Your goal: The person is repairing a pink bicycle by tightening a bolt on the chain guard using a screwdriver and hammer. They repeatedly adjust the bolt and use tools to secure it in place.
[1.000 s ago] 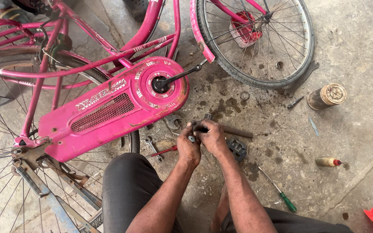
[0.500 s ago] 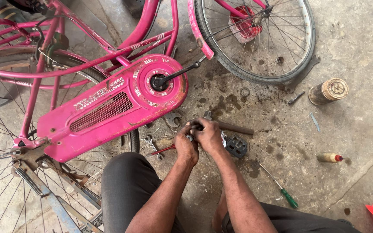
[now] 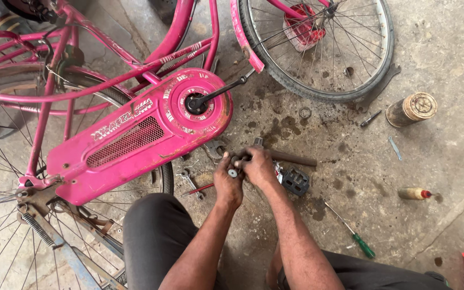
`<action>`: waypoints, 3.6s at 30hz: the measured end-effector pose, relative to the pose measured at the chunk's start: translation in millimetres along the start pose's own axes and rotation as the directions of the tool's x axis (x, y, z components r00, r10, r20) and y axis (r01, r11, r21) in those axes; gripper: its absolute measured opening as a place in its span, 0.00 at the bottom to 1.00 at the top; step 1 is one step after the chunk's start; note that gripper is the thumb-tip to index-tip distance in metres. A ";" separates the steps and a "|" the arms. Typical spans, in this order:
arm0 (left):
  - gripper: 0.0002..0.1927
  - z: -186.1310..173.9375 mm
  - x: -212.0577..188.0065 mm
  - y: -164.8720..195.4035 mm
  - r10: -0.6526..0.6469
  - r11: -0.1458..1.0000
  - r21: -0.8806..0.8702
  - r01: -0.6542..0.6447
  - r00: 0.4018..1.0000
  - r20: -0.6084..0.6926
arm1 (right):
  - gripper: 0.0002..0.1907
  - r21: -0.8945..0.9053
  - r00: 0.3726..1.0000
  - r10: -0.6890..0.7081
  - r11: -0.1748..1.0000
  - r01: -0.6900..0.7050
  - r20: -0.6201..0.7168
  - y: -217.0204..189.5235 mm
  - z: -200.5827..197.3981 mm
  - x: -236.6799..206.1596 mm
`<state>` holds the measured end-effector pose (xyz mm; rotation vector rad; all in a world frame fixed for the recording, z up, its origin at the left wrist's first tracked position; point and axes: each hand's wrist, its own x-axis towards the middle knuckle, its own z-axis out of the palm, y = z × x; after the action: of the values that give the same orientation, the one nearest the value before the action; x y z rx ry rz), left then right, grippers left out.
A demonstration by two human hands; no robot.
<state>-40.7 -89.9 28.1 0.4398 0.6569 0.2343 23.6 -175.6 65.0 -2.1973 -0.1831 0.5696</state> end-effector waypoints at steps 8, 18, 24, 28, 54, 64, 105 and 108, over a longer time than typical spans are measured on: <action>0.15 -12.1 13.1 15.3 0.010 0.999 0.053 0.001 0.978 -0.210 | 0.07 0.199 0.981 0.076 0.974 -0.112 0.181 0.2 15.0 16.9; 0.14 -26.1 25.6 1.0 0.077 0.986 0.167 -0.026 0.949 -0.307 | 0.07 0.617 0.996 0.093 0.784 -0.068 -0.008 1.2 36.7 33.4; 0.14 -38.4 50.7 22.5 0.025 0.996 0.085 0.005 0.937 -0.348 | 0.11 0.905 0.984 0.180 0.415 -0.090 0.015 2.3 49.0 43.8; 0.14 -32.4 56.7 43.8 0.065 0.933 0.340 0.116 0.876 -0.478 | 0.10 0.972 0.952 0.306 0.217 -0.094 0.024 0.1 65.6 51.8; 0.11 -43.4 78.6 62.3 0.154 0.980 0.141 -0.141 0.984 -0.088 | 0.07 0.945 0.985 -0.013 0.281 0.169 -0.172 43.6 135.5 61.1; 0.07 -47.9 77.8 67.5 0.125 0.977 0.176 -0.118 0.992 -0.030 | 0.06 0.941 0.970 0.014 0.244 0.233 -0.244 33.8 137.2 58.8; 0.15 -32.2 72.4 60.8 0.202 0.944 0.271 -0.188 0.979 -0.025 | 0.07 0.911 0.897 0.378 0.408 0.061 -0.230 -6.3 136.2 46.4; 0.16 -30.2 72.3 60.3 0.230 0.932 0.296 -0.211 0.973 -0.032 | 0.08 0.887 0.918 0.297 0.449 0.110 -0.264 -8.6 133.5 43.4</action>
<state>-8.5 -2.1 -4.0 0.7946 0.7097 0.3686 1.3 -62.8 -16.0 -1.1895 0.4046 0.1691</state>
